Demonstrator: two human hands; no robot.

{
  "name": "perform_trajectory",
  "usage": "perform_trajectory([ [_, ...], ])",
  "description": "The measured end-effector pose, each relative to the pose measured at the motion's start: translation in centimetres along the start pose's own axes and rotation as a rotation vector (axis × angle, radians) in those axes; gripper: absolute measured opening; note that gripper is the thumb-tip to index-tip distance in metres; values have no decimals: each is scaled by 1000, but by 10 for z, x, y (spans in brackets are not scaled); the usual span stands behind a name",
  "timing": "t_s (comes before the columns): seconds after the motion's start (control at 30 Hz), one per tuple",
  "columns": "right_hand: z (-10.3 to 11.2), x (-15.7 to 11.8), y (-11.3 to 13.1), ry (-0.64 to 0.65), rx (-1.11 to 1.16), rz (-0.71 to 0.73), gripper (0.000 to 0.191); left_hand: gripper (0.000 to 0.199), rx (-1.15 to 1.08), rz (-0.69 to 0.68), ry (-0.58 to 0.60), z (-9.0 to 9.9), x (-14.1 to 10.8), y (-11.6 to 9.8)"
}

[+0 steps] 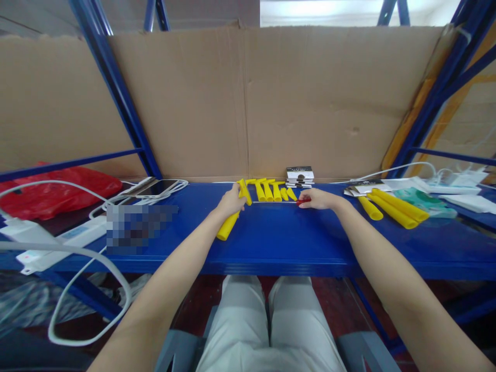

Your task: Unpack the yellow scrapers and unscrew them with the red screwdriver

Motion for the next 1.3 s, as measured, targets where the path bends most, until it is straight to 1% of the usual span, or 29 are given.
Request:
perform_trajectory([
  [0.07,2,-1,-2,-22,125,15,19,42,0,7,-2,0,-1,-1],
  [0.17,2,-1,-1,-92,292,53,25,41,4,-2,-13,-1,-1,-1],
  [0.27,1,1,5,-144,354,91,27,41,9,-12,-24,-2,1,0],
  [0.43,-1,3,12,-129,340,107,23,39,5,-21,-16,-3,0,0],
  [0.67,-1,3,12,-143,297,88,19,39,10,-31,-20,-4,-1,-2],
  [1.07,-3,3,11,-136,342,46,19,37,66,-50,-55,-4,-4,-5],
  [1.3,-2,3,13,-133,336,57,18,36,59,-56,-42,-5,-3,-4],
])
Point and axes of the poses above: each hand's wrist, its own x-axis towards the middle knuckle, its own z-axis out of the back of the hand, y = z × x, the point moved 3 cm from there along x, towards the middle knuckle, and after that the axes turned 15 degrees about z, right-handed, at the moved point
